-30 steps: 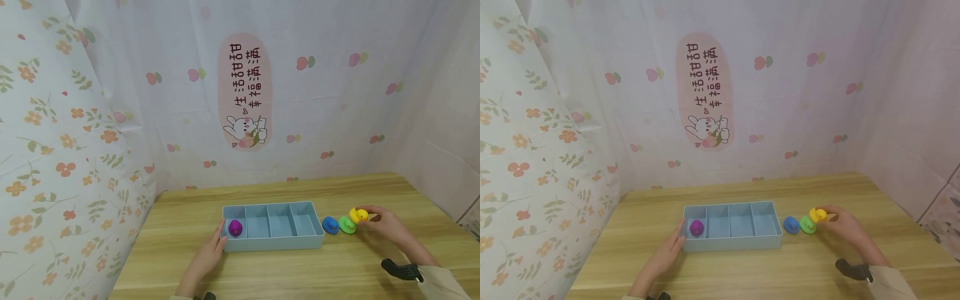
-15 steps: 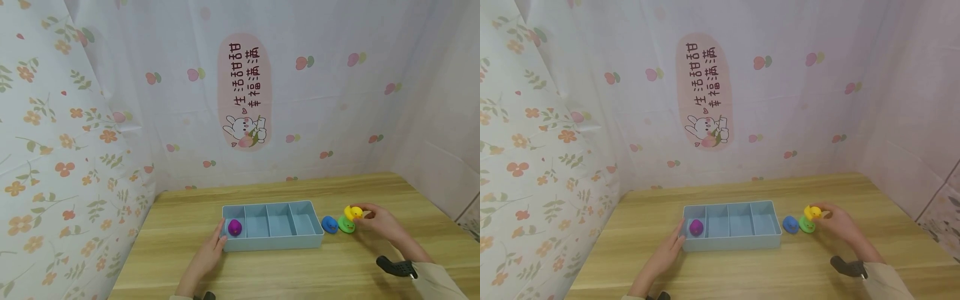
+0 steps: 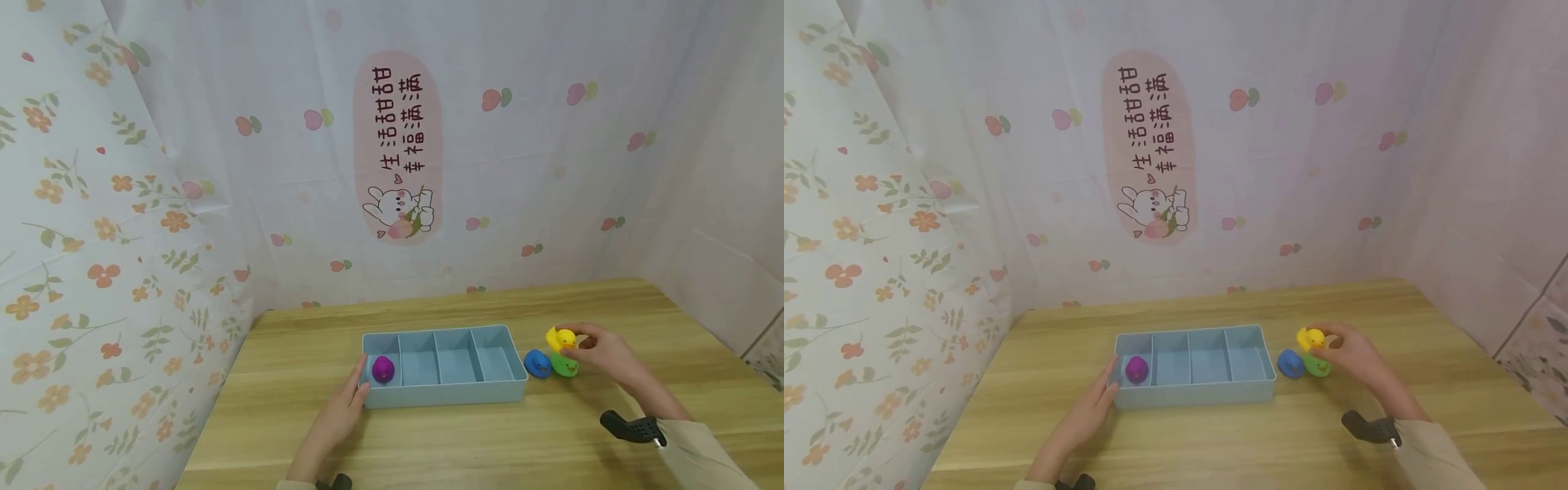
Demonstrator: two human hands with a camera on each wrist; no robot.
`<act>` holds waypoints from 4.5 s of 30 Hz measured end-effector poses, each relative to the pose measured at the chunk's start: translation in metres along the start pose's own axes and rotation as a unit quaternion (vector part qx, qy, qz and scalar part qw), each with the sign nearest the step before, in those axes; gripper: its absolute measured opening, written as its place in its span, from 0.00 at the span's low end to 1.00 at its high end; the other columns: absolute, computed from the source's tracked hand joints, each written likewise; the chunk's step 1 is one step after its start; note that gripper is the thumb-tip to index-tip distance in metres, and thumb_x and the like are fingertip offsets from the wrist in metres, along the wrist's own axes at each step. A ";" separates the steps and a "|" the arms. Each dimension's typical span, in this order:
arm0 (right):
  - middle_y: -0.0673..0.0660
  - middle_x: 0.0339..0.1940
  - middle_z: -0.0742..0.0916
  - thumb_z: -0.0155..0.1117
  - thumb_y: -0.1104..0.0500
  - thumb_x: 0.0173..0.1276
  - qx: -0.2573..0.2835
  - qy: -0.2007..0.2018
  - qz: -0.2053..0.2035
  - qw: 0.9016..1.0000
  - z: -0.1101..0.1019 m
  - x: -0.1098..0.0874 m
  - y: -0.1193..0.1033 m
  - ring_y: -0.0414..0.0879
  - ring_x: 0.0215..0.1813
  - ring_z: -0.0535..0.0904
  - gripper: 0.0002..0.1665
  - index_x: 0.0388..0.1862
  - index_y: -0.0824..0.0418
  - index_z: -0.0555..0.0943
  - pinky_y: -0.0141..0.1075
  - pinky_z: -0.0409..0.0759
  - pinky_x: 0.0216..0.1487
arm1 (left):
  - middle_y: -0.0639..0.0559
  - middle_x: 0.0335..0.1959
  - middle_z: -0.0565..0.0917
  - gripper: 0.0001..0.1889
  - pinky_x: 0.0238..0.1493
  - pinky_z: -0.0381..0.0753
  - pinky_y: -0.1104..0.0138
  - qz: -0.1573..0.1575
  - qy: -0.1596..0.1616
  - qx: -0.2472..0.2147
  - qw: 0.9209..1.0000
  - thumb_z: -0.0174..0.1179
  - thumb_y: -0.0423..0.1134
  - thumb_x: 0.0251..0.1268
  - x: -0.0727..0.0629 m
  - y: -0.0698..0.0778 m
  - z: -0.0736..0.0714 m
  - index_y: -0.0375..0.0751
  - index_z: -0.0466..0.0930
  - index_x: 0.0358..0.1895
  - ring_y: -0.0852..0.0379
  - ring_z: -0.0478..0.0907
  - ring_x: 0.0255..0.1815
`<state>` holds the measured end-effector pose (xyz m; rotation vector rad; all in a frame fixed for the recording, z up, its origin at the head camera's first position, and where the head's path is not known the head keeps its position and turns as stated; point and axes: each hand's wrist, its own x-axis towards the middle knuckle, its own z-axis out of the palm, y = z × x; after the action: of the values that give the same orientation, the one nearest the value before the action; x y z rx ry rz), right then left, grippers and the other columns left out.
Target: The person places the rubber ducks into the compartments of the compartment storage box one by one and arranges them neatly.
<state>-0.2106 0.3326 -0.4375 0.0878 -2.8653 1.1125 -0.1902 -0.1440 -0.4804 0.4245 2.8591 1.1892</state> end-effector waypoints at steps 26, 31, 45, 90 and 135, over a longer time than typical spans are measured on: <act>0.61 0.45 0.80 0.70 0.52 0.61 0.041 -0.023 -0.026 0.999 0.017 0.006 -0.026 0.45 0.33 0.70 0.30 0.60 0.64 0.76 0.31 0.74 0.23 | 0.37 0.72 0.62 0.29 0.65 0.60 0.36 0.006 0.003 0.002 1.000 0.38 0.52 0.77 0.000 -0.001 0.001 0.50 0.48 0.77 0.29 0.62 0.68; 0.60 0.43 0.80 0.70 0.52 0.60 0.043 -0.024 -0.024 0.998 0.019 0.008 -0.032 0.46 0.34 0.70 0.30 0.59 0.63 0.77 0.29 0.70 0.21 | 0.37 0.71 0.63 0.29 0.64 0.61 0.35 0.006 0.002 0.007 1.000 0.38 0.52 0.77 0.000 -0.002 0.001 0.49 0.48 0.77 0.28 0.62 0.67; 0.59 0.40 0.80 0.71 0.55 0.59 0.051 -0.037 -0.042 0.997 0.030 0.014 -0.045 0.47 0.33 0.70 0.28 0.58 0.63 0.78 0.28 0.72 0.24 | 0.36 0.71 0.63 0.29 0.64 0.60 0.35 0.004 -0.002 0.001 1.000 0.39 0.50 0.78 0.001 -0.001 0.000 0.49 0.48 0.77 0.28 0.62 0.67; 0.60 0.47 0.82 0.74 0.61 0.53 0.086 -0.056 -0.104 0.989 0.072 0.031 -0.098 0.47 0.32 0.69 0.25 0.52 0.60 0.82 0.29 0.69 0.23 | 0.37 0.72 0.63 0.29 0.64 0.60 0.35 -0.009 -0.007 0.001 1.000 0.39 0.49 0.78 0.001 0.001 -0.002 0.53 0.47 0.77 0.28 0.62 0.67; 0.56 0.41 0.82 0.70 0.60 0.57 0.072 -0.098 -0.182 0.976 0.135 0.037 -0.155 0.44 0.24 0.65 0.19 0.48 0.61 0.82 0.30 0.64 0.24 | 0.37 0.73 0.60 0.29 0.68 0.59 0.39 0.007 -0.013 -0.006 1.000 0.38 0.48 0.78 0.002 0.001 -0.002 0.48 0.45 0.77 0.31 0.60 0.70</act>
<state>-0.2409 0.1261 -0.4303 0.7363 -2.7586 1.2861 -0.1919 -0.1442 -0.4777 0.4562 2.8308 1.1921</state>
